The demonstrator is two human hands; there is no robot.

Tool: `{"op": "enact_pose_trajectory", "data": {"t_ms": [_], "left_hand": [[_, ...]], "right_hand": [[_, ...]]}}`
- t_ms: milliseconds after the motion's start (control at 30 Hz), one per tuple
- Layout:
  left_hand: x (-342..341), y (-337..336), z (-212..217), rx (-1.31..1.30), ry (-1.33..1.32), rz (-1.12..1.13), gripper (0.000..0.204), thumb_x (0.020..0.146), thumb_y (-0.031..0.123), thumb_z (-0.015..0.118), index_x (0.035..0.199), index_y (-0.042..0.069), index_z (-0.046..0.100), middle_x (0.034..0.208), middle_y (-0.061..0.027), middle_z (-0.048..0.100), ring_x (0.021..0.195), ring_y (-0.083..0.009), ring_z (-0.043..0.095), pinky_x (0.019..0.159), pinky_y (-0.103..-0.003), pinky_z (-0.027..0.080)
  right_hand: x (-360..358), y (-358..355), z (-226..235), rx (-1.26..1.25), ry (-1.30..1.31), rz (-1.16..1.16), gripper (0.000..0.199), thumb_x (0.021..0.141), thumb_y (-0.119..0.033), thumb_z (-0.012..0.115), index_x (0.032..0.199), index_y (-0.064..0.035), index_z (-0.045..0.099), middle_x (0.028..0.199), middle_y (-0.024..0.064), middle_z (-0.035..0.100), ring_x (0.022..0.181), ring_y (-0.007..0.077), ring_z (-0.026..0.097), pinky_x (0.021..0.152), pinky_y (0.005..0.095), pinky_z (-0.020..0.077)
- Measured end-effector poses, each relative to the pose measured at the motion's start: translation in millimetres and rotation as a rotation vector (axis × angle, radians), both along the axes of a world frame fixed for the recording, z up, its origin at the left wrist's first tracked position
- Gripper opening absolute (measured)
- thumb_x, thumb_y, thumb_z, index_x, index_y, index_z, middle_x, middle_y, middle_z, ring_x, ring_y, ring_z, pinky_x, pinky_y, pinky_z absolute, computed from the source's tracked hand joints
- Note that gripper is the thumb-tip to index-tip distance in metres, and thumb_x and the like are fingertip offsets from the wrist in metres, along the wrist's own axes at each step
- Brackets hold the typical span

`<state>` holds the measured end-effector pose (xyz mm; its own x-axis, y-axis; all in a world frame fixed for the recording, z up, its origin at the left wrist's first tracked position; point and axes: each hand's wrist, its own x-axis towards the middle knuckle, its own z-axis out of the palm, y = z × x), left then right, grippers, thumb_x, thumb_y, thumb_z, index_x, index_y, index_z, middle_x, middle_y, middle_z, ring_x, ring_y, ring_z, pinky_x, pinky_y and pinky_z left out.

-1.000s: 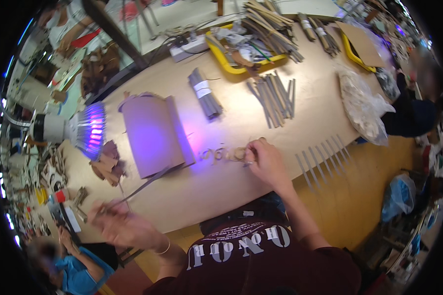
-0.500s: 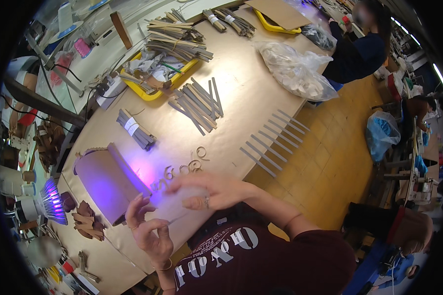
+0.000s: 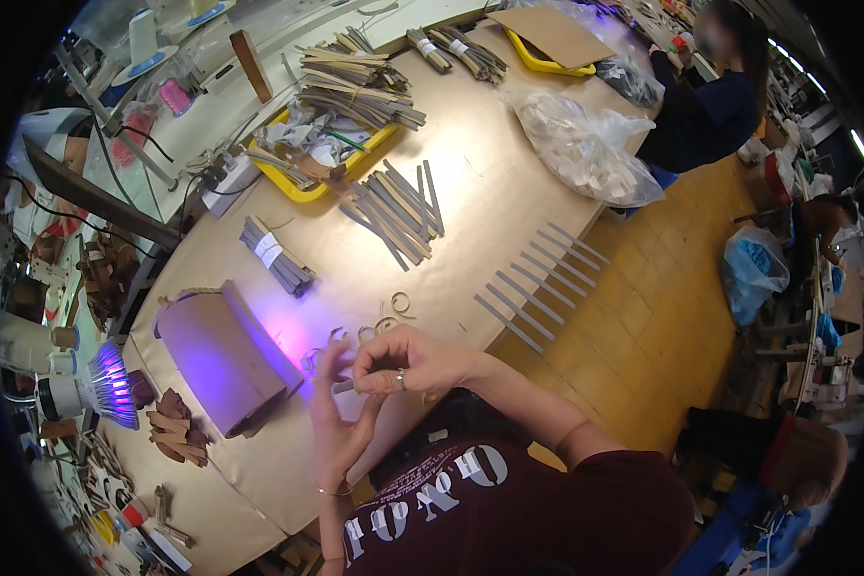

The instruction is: The person organizes materials on a workbench, then repeatedly picks up thin strips and small rubber bands, twisting the bands around the strips to form looped components. The person places the finished components on the table and continues the process with additional strips.

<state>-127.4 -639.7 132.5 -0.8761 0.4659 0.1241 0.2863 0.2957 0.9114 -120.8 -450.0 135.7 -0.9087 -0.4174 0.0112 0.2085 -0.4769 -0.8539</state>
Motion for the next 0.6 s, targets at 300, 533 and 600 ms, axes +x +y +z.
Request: {"op": "enact_pose_trajectory", "data": {"t_ms": [300, 533, 600], "left_hand": [[28.0, 25.8, -43.6, -0.423, 0.454, -0.414, 0.047, 0.081, 0.019, 0.079, 0.124, 0.008, 0.061, 0.130, -0.0146, 0.057, 0.114, -0.0334, 0.058, 0.094, -0.040, 0.045], [24.7, 14.7, -82.7, -0.265, 0.444, -0.273, 0.020, 0.079, 0.016, 0.079, 0.095, 0.009, 0.069, 0.110, -0.0063, 0.066, 0.098, -0.0282, 0.061, 0.087, -0.040, 0.044], [13.7, 3.3, -85.2, -0.368, 0.471, -0.189, 0.018, 0.078, 0.013, 0.079, 0.092, 0.009, 0.069, 0.106, -0.0050, 0.066, 0.094, -0.0276, 0.061, 0.085, -0.040, 0.044]], "right_hand": [[9.6, 94.7, 2.5, 0.598, -0.007, -0.639, 0.010, 0.093, -0.005, 0.063, 0.098, -0.0021, 0.070, 0.082, -0.0013, 0.066, 0.078, 0.0062, 0.057, 0.069, 0.0238, 0.0468], [63.1, 247.2, -30.6, 1.414, -0.386, -1.038, 0.031, 0.089, -0.028, 0.070, 0.085, 0.0028, 0.071, 0.069, 0.0073, 0.064, 0.065, 0.0129, 0.055, 0.063, 0.0312, 0.0462], [65.4, 266.0, -40.5, 1.411, -0.434, -1.038, 0.029, 0.091, -0.024, 0.068, 0.079, 0.0023, 0.068, 0.065, -0.0012, 0.060, 0.063, 0.0063, 0.048, 0.058, 0.0267, 0.0408]]}}
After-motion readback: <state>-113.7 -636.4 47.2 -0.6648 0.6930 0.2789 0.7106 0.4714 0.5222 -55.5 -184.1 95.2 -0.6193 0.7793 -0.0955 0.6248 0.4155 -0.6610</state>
